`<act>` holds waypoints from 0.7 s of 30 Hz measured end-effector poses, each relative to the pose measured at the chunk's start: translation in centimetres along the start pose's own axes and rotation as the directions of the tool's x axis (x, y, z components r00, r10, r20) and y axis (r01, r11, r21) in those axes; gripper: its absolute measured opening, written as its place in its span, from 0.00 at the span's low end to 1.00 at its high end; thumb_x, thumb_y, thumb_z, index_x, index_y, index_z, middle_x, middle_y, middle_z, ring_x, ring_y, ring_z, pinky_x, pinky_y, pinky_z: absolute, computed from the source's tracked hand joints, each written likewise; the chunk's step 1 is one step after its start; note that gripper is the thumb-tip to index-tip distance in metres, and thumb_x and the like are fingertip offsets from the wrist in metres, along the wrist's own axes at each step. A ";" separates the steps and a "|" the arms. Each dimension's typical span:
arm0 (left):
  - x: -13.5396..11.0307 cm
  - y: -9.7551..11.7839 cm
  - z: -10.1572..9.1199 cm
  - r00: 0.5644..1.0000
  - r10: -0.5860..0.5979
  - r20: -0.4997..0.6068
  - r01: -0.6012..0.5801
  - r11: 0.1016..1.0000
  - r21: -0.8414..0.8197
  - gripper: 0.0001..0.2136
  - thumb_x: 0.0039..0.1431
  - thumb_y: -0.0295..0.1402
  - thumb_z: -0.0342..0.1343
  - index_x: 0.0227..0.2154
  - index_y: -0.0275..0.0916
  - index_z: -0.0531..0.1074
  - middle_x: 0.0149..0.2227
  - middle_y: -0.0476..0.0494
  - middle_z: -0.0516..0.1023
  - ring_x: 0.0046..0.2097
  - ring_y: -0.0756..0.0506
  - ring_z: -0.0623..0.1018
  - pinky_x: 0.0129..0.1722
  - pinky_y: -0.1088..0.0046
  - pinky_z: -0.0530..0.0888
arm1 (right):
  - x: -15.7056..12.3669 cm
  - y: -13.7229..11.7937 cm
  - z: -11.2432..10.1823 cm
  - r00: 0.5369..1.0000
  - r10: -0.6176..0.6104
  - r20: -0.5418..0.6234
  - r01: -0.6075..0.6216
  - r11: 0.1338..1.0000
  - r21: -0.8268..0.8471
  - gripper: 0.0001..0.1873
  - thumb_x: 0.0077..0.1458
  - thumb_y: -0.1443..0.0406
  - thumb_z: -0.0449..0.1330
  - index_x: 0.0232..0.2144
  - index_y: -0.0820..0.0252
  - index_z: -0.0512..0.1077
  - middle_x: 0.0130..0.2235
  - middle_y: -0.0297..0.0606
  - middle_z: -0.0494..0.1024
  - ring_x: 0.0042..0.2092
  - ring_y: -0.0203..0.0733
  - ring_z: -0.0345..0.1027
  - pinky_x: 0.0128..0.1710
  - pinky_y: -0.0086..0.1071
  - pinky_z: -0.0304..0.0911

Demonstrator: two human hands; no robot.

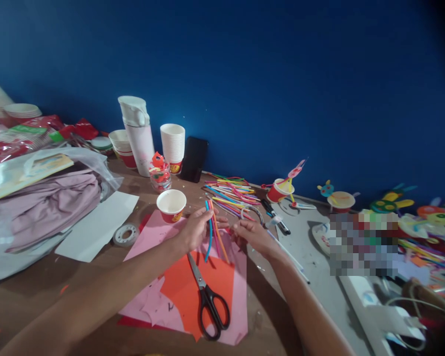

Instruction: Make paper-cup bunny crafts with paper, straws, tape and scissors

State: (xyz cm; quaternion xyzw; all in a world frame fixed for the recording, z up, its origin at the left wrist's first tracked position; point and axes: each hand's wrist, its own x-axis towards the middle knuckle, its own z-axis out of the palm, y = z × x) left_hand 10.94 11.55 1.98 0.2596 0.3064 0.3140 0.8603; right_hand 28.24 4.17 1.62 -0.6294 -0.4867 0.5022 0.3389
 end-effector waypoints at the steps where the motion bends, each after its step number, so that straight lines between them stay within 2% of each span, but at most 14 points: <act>1: -0.1 0.2 0.1 1.000 -0.006 -0.014 0.006 1.000 -0.002 0.02 0.58 0.26 0.48 0.31 0.35 0.64 0.33 0.36 0.78 0.35 0.40 0.80 0.32 0.63 0.76 | 0.0 -0.1 0.0 1.000 0.009 0.000 -0.009 1.000 0.028 0.23 0.51 0.48 0.53 0.26 0.62 0.69 0.25 0.37 0.74 0.24 0.34 0.65 0.22 0.26 0.58; 3: -0.2 0.5 0.3 0.999 -0.009 -0.038 0.009 1.000 0.001 0.02 0.57 0.26 0.48 0.30 0.35 0.64 0.34 0.36 0.78 0.35 0.41 0.80 0.32 0.64 0.76 | 0.0 -0.3 0.5 0.999 0.037 0.028 -0.039 0.996 0.085 0.27 0.53 0.45 0.48 0.30 0.64 0.71 0.28 0.42 0.76 0.28 0.37 0.69 0.24 0.27 0.60; 6: -0.3 0.7 0.4 0.999 0.005 -0.054 -0.003 0.999 0.033 0.02 0.57 0.26 0.49 0.31 0.34 0.65 0.35 0.35 0.78 0.35 0.42 0.80 0.32 0.67 0.75 | -0.2 -0.4 1.9 0.980 0.078 0.183 -0.122 0.963 0.242 0.31 0.54 0.44 0.46 0.36 0.65 0.72 0.33 0.45 0.77 0.32 0.40 0.72 0.30 0.30 0.64; 8: -0.4 0.5 0.4 0.998 0.002 -0.071 0.003 0.997 0.072 0.02 0.57 0.27 0.49 0.31 0.34 0.65 0.34 0.34 0.79 0.34 0.42 0.80 0.31 0.68 0.75 | -0.4 -0.4 2.9 0.953 0.053 0.299 -0.160 0.924 0.347 0.29 0.54 0.45 0.48 0.38 0.64 0.72 0.33 0.43 0.77 0.33 0.39 0.72 0.33 0.31 0.64; 10: -0.3 0.3 0.2 0.995 -0.013 -0.094 0.023 0.995 0.098 0.02 0.57 0.28 0.50 0.31 0.34 0.65 0.33 0.35 0.79 0.34 0.42 0.80 0.30 0.68 0.75 | -0.5 -0.2 3.8 0.930 0.012 0.367 -0.167 0.903 0.395 0.25 0.52 0.48 0.53 0.37 0.63 0.72 0.32 0.42 0.77 0.32 0.38 0.71 0.34 0.32 0.64; 14: -0.2 -0.3 -0.1 0.995 -0.027 -0.100 0.039 0.991 0.126 0.02 0.57 0.28 0.49 0.32 0.35 0.64 0.34 0.34 0.79 0.36 0.40 0.79 0.30 0.65 0.75 | -0.6 0.3 4.9 0.906 -0.004 0.423 -0.186 0.894 0.407 0.20 0.48 0.51 0.60 0.33 0.64 0.71 0.29 0.40 0.76 0.30 0.39 0.71 0.32 0.32 0.64; 21: -0.1 -0.4 -0.3 0.994 -0.061 -0.086 0.074 0.983 0.167 0.03 0.57 0.30 0.49 0.33 0.36 0.64 0.36 0.34 0.78 0.35 0.40 0.79 0.30 0.65 0.75 | -0.6 0.5 5.2 0.909 -0.019 0.417 -0.176 0.889 0.423 0.17 0.51 0.54 0.59 0.34 0.63 0.70 0.27 0.35 0.75 0.25 0.33 0.68 0.28 0.29 0.63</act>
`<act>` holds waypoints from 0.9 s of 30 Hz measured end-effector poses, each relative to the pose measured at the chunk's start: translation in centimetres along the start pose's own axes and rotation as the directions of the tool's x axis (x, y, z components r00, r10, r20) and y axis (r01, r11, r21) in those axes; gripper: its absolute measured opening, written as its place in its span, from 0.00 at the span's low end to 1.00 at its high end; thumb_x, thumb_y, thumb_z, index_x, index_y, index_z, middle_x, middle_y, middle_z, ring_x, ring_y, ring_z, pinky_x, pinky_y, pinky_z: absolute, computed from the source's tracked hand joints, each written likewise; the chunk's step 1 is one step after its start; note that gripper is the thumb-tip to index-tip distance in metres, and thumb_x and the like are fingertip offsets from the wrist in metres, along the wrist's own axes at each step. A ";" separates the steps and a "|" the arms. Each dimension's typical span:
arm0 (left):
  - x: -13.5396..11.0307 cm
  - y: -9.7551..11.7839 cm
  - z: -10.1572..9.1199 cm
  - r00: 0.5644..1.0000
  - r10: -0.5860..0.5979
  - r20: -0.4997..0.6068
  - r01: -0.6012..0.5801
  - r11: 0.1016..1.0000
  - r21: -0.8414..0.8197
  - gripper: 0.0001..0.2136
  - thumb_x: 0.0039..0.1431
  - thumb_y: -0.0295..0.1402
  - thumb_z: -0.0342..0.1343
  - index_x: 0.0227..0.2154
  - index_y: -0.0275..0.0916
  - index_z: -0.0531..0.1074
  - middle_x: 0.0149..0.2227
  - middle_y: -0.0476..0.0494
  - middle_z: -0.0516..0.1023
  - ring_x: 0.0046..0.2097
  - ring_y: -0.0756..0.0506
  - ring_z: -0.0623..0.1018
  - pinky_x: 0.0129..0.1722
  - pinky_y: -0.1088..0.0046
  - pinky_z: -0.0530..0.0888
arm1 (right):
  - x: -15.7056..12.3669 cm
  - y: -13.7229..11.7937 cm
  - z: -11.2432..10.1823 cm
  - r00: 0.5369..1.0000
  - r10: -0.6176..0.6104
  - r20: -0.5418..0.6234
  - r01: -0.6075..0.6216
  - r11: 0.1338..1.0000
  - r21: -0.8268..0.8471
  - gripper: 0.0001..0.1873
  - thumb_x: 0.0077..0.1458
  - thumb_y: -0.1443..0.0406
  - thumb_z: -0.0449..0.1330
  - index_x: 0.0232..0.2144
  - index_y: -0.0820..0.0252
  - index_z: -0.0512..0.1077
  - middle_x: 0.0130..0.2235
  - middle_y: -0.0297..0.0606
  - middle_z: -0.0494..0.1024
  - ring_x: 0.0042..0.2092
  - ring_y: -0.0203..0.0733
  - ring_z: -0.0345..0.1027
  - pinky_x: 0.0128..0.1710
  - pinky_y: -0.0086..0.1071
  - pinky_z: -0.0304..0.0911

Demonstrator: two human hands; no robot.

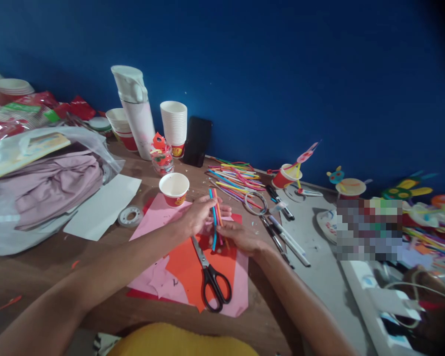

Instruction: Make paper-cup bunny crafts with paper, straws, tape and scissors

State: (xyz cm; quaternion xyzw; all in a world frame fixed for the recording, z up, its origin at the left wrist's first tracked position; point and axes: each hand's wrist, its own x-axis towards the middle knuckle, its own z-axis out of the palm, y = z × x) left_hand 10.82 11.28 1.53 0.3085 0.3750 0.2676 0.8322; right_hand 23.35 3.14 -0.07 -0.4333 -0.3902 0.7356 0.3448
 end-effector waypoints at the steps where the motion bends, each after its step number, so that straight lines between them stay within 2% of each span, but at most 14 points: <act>1: 0.0 0.0 0.0 1.000 0.003 0.005 -0.003 1.000 0.010 0.04 0.56 0.30 0.49 0.33 0.36 0.65 0.36 0.34 0.78 0.35 0.40 0.79 0.30 0.65 0.75 | 0.0 0.0 0.0 1.000 0.001 0.000 -0.001 1.000 0.000 0.16 0.51 0.54 0.59 0.33 0.63 0.70 0.27 0.35 0.75 0.24 0.33 0.67 0.28 0.28 0.63; 5: 0.0 0.0 -0.1 1.000 0.008 0.030 -0.010 0.999 0.049 0.04 0.56 0.31 0.49 0.32 0.36 0.65 0.36 0.33 0.78 0.34 0.41 0.79 0.30 0.66 0.74 | -0.2 -0.1 0.2 1.000 0.019 0.004 -0.019 1.000 -0.010 0.17 0.51 0.54 0.58 0.29 0.64 0.70 0.26 0.35 0.76 0.23 0.32 0.67 0.26 0.28 0.62; 13: -0.1 0.0 -0.1 0.998 0.030 0.052 -0.034 0.996 0.079 0.04 0.57 0.30 0.48 0.33 0.35 0.64 0.35 0.33 0.79 0.34 0.42 0.79 0.31 0.67 0.74 | -0.1 -0.3 0.5 0.998 0.063 0.006 -0.063 0.997 -0.044 0.19 0.50 0.51 0.57 0.28 0.63 0.66 0.23 0.36 0.76 0.23 0.34 0.68 0.23 0.27 0.62; 20: -0.3 0.1 0.1 0.998 0.030 0.061 -0.035 0.997 0.075 0.03 0.58 0.29 0.46 0.33 0.35 0.64 0.32 0.36 0.79 0.31 0.43 0.79 0.24 0.72 0.73 | 0.0 0.2 0.3 0.999 0.050 0.006 -0.050 0.996 -0.076 0.20 0.51 0.50 0.56 0.27 0.63 0.68 0.21 0.34 0.75 0.22 0.35 0.68 0.23 0.27 0.62; 24: -0.4 0.2 0.4 0.999 0.026 0.041 -0.029 0.995 0.096 0.04 0.59 0.28 0.44 0.31 0.35 0.63 0.28 0.39 0.78 0.27 0.45 0.79 0.18 0.79 0.68 | -0.1 0.2 0.5 0.999 0.042 0.012 -0.040 0.994 -0.103 0.20 0.51 0.49 0.55 0.27 0.62 0.68 0.22 0.35 0.76 0.22 0.35 0.68 0.25 0.29 0.63; 27: -0.4 0.2 0.4 0.998 0.033 0.049 -0.038 0.995 0.097 0.04 0.59 0.28 0.45 0.32 0.35 0.63 0.27 0.39 0.78 0.26 0.45 0.79 0.19 0.78 0.69 | -0.1 0.1 0.7 0.999 0.031 0.013 -0.029 0.992 -0.120 0.19 0.51 0.49 0.55 0.27 0.61 0.66 0.21 0.34 0.75 0.21 0.34 0.67 0.25 0.29 0.62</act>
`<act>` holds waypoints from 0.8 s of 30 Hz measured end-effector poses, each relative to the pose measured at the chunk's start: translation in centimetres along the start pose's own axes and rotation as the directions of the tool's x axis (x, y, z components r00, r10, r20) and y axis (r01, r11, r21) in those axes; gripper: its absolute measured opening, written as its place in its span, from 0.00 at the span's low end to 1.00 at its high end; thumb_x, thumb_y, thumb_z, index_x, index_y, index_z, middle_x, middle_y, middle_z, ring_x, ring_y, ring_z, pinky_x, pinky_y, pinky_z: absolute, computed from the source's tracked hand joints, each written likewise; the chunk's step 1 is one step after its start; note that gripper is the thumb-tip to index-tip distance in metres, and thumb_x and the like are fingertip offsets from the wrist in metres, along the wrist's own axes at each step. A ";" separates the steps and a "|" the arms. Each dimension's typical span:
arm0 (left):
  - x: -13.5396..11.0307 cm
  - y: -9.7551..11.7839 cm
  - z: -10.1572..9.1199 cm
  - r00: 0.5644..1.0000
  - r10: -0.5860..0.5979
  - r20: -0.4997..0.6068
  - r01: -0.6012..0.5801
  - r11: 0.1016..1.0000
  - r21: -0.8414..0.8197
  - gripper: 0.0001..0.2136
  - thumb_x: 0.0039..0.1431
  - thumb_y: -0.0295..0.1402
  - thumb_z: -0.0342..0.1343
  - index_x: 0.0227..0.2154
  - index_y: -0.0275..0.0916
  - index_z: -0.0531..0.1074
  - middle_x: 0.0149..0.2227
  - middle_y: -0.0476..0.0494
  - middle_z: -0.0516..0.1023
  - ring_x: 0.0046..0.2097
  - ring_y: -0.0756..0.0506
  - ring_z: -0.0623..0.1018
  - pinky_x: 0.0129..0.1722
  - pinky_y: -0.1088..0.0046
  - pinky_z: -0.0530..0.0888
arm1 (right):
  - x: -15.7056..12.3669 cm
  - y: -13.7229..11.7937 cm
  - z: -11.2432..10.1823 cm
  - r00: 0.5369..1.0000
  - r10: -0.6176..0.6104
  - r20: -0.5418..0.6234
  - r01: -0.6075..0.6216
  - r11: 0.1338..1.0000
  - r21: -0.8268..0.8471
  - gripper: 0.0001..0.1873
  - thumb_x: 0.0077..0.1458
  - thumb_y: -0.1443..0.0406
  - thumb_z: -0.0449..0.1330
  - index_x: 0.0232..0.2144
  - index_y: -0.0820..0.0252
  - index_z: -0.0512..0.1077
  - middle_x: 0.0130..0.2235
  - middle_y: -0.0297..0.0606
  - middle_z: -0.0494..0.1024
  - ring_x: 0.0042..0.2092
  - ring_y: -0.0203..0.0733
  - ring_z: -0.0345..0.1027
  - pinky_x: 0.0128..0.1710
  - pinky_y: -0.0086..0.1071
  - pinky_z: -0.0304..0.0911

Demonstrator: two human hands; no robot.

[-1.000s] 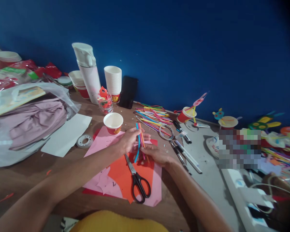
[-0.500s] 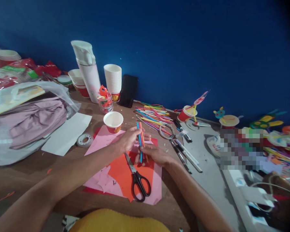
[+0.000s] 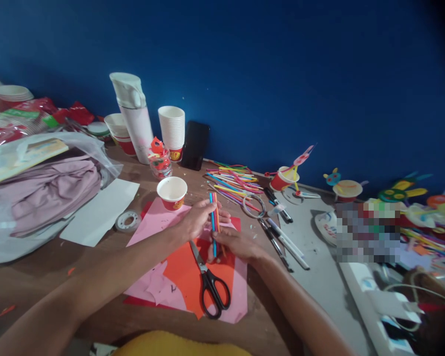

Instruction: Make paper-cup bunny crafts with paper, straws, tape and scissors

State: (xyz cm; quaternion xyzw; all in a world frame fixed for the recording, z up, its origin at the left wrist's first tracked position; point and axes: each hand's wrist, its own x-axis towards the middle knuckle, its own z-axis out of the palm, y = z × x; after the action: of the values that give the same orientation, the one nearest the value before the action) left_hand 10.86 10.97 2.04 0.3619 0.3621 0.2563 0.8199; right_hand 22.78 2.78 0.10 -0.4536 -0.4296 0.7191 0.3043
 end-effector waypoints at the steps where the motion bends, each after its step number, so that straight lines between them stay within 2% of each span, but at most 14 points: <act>1: 0.0 0.0 -0.1 1.000 0.007 0.007 -0.007 1.000 -0.002 0.04 0.59 0.29 0.45 0.33 0.35 0.64 0.27 0.39 0.78 0.27 0.45 0.79 0.20 0.77 0.70 | 0.0 0.0 0.1 1.000 -0.006 -0.001 0.006 1.000 -0.004 0.19 0.51 0.49 0.55 0.27 0.60 0.65 0.21 0.33 0.75 0.21 0.34 0.66 0.24 0.29 0.62; 7: -0.3 -0.1 0.0 0.997 0.049 0.064 -0.047 0.999 -0.028 0.05 0.58 0.30 0.47 0.35 0.34 0.65 0.27 0.39 0.77 0.30 0.43 0.79 0.28 0.68 0.75 | -0.2 -0.2 0.2 0.999 -0.037 -0.006 0.036 0.999 -0.040 0.21 0.51 0.48 0.54 0.26 0.61 0.65 0.21 0.33 0.74 0.22 0.34 0.66 0.24 0.28 0.61; 13: -0.5 0.0 0.2 0.996 0.056 0.072 -0.054 0.998 -0.027 0.06 0.59 0.30 0.47 0.35 0.34 0.65 0.27 0.40 0.77 0.29 0.45 0.79 0.28 0.70 0.75 | 0.0 0.3 -0.2 0.997 -0.077 -0.019 0.076 0.995 -0.069 0.22 0.51 0.47 0.54 0.26 0.61 0.65 0.22 0.34 0.74 0.25 0.36 0.68 0.27 0.29 0.62; 17: -0.5 -0.1 0.1 0.994 0.083 0.074 -0.082 0.997 -0.017 0.05 0.59 0.30 0.47 0.35 0.34 0.64 0.27 0.40 0.77 0.29 0.45 0.79 0.29 0.70 0.75 | 0.2 0.8 -0.5 0.996 -0.089 -0.022 0.088 0.994 -0.068 0.21 0.52 0.48 0.54 0.30 0.61 0.66 0.24 0.34 0.74 0.26 0.36 0.69 0.28 0.29 0.63; 24: -0.5 -0.2 0.3 0.991 0.094 0.100 -0.094 0.996 -0.004 0.06 0.58 0.31 0.49 0.36 0.34 0.65 0.29 0.40 0.77 0.29 0.45 0.78 0.28 0.70 0.74 | 0.4 1.1 -0.3 0.996 -0.087 0.025 0.088 0.994 -0.063 0.25 0.53 0.47 0.51 0.36 0.64 0.67 0.23 0.35 0.74 0.26 0.37 0.69 0.30 0.31 0.65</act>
State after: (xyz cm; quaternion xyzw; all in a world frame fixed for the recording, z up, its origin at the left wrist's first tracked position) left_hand 10.81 10.35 2.25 0.3912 0.3031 0.2761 0.8239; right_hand 22.84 2.78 -1.10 -0.4358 -0.4753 0.6960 0.3159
